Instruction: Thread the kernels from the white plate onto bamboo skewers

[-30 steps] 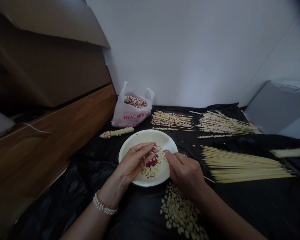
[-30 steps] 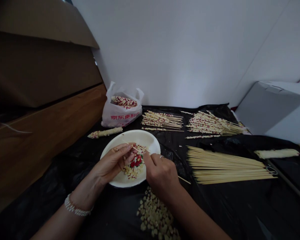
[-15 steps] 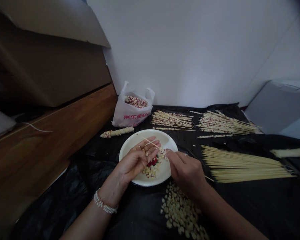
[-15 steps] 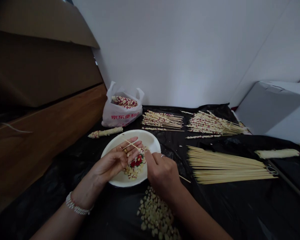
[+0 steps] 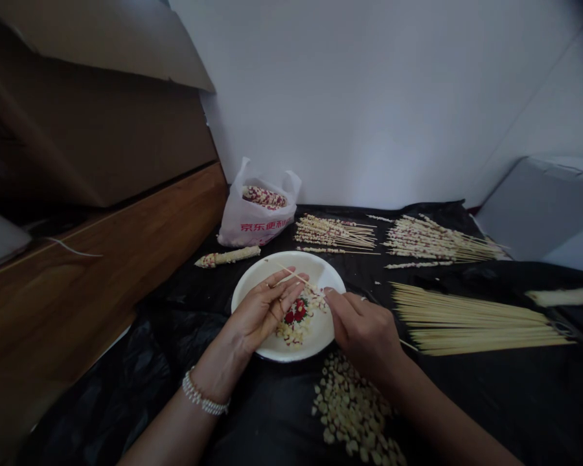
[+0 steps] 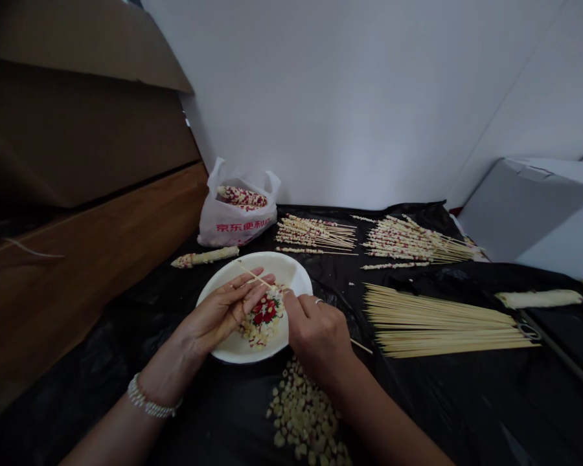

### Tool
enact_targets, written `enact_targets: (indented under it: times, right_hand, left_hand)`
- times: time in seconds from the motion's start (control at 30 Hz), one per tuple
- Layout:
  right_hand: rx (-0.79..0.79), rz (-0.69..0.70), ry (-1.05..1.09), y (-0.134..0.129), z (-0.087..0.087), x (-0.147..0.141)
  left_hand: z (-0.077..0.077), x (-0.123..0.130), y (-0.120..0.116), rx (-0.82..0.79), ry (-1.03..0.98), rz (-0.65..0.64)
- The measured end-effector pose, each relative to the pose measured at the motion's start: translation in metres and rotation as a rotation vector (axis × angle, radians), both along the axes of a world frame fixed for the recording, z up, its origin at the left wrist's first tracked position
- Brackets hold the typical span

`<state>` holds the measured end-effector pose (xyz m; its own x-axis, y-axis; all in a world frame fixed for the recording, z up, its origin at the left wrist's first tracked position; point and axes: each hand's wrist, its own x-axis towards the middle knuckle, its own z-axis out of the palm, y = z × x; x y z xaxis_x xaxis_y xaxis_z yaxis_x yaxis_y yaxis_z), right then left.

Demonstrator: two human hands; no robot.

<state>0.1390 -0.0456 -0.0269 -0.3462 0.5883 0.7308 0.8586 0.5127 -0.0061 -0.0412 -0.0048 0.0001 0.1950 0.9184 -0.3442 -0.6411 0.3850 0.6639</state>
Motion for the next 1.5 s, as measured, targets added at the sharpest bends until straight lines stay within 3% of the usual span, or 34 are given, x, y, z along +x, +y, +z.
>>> enact_targets:
  times: [0.3,0.53,1.5]
  right_hand:
    - [0.044,0.020,-0.021,0.0013,0.0006,0.0010]
    - [0.021,0.028,-0.056,0.0019,-0.0038,0.0011]
    - [-0.024,-0.036,-0.077,0.0025,-0.0055,0.0003]
  left_hand:
    - [-0.0058,-0.0055,0.0065,0.010,0.031,0.198]
    - [0.0004,-0.0063,0.0077,0.048,-0.001,0.323]
    - [-0.0054,-0.0076,0.0076,0.077,0.010,0.301]
